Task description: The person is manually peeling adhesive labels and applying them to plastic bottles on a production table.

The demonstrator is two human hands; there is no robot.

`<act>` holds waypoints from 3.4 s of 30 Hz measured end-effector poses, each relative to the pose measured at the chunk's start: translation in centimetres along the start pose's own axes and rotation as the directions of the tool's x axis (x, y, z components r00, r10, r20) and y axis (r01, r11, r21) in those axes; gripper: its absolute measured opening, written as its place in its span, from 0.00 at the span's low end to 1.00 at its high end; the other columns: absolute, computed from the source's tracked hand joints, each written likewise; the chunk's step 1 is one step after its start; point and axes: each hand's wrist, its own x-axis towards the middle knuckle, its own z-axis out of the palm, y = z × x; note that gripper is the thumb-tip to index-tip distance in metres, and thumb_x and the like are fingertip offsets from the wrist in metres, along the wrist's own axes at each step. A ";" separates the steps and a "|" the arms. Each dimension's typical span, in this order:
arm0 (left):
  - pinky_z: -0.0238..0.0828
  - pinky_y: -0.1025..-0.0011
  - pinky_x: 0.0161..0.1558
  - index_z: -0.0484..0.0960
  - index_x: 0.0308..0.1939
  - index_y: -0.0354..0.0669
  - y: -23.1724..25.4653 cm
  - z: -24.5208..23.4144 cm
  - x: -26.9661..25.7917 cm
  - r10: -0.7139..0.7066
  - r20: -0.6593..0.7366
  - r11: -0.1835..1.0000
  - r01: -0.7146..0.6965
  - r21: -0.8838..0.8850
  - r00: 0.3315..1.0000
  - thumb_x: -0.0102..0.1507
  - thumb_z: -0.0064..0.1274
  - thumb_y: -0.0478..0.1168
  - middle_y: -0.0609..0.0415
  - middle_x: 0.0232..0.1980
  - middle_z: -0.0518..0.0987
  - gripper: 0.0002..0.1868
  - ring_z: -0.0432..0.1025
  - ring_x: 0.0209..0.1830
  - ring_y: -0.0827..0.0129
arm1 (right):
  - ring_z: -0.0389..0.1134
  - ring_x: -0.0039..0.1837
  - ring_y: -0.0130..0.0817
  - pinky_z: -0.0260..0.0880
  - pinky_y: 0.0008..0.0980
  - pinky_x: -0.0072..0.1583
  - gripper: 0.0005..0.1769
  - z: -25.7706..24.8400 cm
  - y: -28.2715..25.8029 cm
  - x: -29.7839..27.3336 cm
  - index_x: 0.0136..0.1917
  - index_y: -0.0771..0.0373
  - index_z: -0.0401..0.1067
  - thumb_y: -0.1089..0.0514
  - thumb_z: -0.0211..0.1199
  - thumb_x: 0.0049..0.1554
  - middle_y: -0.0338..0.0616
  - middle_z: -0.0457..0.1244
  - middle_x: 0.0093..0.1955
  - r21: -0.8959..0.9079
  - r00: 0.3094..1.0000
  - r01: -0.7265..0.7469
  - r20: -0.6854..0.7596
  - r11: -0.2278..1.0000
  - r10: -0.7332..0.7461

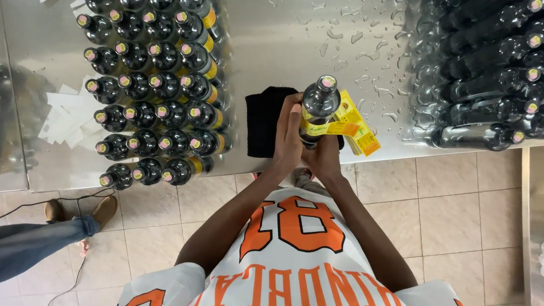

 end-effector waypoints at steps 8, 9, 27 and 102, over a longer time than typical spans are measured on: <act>0.49 0.51 0.81 0.70 0.76 0.36 -8.7 -3.0 0.0 -0.280 -0.045 0.940 0.264 -0.214 0.959 0.81 0.35 0.44 0.38 0.72 0.72 0.23 0.62 0.78 0.55 | 0.67 0.67 0.71 0.65 0.63 0.69 0.42 -2.5 -4.7 -0.3 0.70 0.75 0.66 0.50 0.81 0.52 0.71 0.66 0.61 -0.060 0.978 -0.108 0.173 0.992 0.117; 0.38 0.50 0.84 0.57 0.82 0.34 -5.3 -2.1 0.2 -0.347 -0.063 0.905 0.316 -0.285 0.936 0.81 0.33 0.47 0.36 0.81 0.58 0.28 0.49 0.85 0.50 | 0.67 0.69 0.71 0.65 0.64 0.68 0.43 -3.4 -6.2 -0.1 0.70 0.74 0.66 0.47 0.80 0.53 0.72 0.65 0.61 -0.062 0.962 -0.144 0.227 0.988 0.155; 0.56 0.48 0.80 0.45 0.90 0.48 -3.5 -4.2 -2.3 -0.236 -0.013 0.970 0.235 -0.065 0.972 0.71 0.55 0.39 0.35 0.85 0.57 0.48 0.57 0.83 0.46 | 0.70 0.67 0.59 0.69 0.58 0.65 0.45 -5.6 -6.4 0.0 0.75 0.66 0.60 0.44 0.80 0.57 0.65 0.66 0.61 0.137 0.941 -0.251 0.268 0.958 0.208; 0.71 0.54 0.66 0.63 0.75 0.38 -3.0 4.7 1.5 -0.457 -0.378 0.861 0.294 -0.414 0.805 0.60 0.73 0.40 0.42 0.62 0.75 0.45 0.71 0.65 0.61 | 0.66 0.56 0.45 0.60 0.48 0.58 0.33 -9.4 -0.2 4.1 0.65 0.60 0.76 0.50 0.86 0.51 0.47 0.69 0.58 -0.630 0.709 0.480 -0.131 0.610 -0.693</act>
